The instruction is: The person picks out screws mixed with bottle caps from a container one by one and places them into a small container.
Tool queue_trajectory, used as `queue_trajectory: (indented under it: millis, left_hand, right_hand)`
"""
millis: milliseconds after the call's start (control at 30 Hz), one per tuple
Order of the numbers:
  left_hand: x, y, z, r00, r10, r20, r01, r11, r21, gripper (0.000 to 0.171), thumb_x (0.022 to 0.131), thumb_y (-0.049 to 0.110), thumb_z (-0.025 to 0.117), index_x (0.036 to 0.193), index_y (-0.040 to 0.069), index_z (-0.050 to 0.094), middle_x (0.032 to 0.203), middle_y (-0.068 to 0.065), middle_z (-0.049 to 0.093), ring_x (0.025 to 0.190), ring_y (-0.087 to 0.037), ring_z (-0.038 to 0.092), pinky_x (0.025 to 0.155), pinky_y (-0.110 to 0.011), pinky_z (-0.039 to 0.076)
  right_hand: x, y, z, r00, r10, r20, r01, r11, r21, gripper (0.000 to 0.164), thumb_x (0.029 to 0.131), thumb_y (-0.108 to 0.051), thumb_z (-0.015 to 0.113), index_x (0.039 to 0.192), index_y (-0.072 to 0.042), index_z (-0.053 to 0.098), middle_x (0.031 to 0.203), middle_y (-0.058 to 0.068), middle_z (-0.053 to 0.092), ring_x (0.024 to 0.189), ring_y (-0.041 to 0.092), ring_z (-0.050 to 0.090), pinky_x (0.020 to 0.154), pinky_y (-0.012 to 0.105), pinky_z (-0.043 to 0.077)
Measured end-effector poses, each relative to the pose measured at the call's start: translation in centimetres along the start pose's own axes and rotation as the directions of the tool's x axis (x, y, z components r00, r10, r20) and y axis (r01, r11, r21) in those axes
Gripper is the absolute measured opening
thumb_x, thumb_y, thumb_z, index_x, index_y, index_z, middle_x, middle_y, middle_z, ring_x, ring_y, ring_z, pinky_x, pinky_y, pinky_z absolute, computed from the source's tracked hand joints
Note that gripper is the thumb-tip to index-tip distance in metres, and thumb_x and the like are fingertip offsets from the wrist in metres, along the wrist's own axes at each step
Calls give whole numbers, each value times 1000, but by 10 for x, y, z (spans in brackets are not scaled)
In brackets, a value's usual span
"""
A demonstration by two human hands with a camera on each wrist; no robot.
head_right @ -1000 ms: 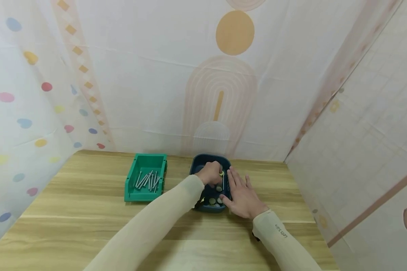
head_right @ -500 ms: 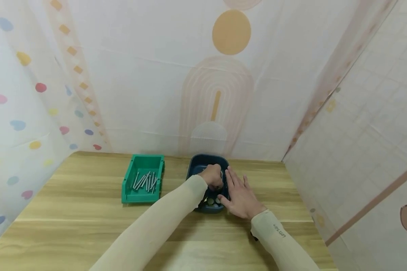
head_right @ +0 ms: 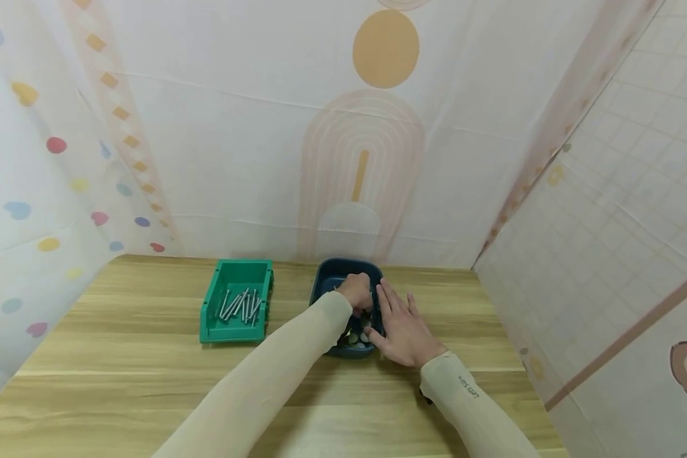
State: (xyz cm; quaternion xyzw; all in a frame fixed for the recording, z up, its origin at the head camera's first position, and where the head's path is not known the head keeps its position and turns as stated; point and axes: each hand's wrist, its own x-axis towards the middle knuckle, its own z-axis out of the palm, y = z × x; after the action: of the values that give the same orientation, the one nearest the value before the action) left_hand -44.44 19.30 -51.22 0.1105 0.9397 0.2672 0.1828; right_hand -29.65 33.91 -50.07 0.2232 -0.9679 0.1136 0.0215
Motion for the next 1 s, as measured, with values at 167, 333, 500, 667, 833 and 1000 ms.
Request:
queue_trajectory:
  millis: [167, 333, 500, 667, 833, 1000]
  left_hand:
    - [10, -2, 6, 1000, 14, -10, -13, 996, 90, 27, 89, 8, 99, 113, 6, 88, 132, -19, 83, 96, -28, 73, 77, -39, 65]
    - [15, -2, 9, 999, 0, 51, -7, 991, 134, 31, 90, 12, 98, 118, 6, 87, 136, -18, 82, 103, -30, 74, 79, -39, 65]
    - [8, 5, 7, 997, -54, 56, 46, 990, 133, 35, 92, 14, 96, 126, 9, 87, 145, -18, 79, 121, -32, 74, 87, -42, 68]
    - [-24, 20, -12, 995, -69, 69, 65, 996, 59, 27, 94, 5, 93, 121, 4, 88, 122, -21, 85, 123, -34, 76, 81, -40, 70]
    - [-51, 25, -24, 992, -61, 108, 63, 998, -16, 15, 101, 3, 87, 115, -2, 86, 82, -15, 84, 106, -31, 83, 76, -38, 71]
    - [-44, 13, -20, 992, -38, 118, 51, 992, -111, 19, 102, 0, 82, 120, -6, 83, 80, -16, 84, 72, -27, 85, 65, -37, 70]
  right_hand:
    - [1, -1, -1, 1000, -15, -14, 15, 1000, -1, 94, 118, -50, 58, 185, 2, 16, 197, 21, 10, 182, 43, 23, 142, 81, 16]
    - [1, -1, 0, 1000, -19, -16, 18, 1000, -14, 93, 119, -50, 57, 184, 3, 17, 196, 23, 12, 181, 45, 23, 140, 83, 17]
    - [1, 0, 0, 1000, -13, -5, 12, 1000, -16, 94, 119, -52, 55, 185, 1, 14, 197, 22, 9, 182, 43, 23, 141, 82, 17]
    - [3, 2, 0, 1000, -1, 5, 2, 1000, -23, 94, 119, -53, 54, 186, -1, 12, 197, 19, 6, 182, 42, 21, 142, 81, 16]
    - [4, 3, 1, 1000, 0, 11, 0, 1000, -17, 94, 120, -53, 55, 186, -2, 11, 198, 18, 5, 183, 41, 21, 142, 81, 16]
    - [5, 3, 2, 1000, 0, 7, 0, 1000, -15, 94, 119, -53, 56, 185, -1, 14, 197, 19, 6, 181, 42, 25, 142, 81, 16]
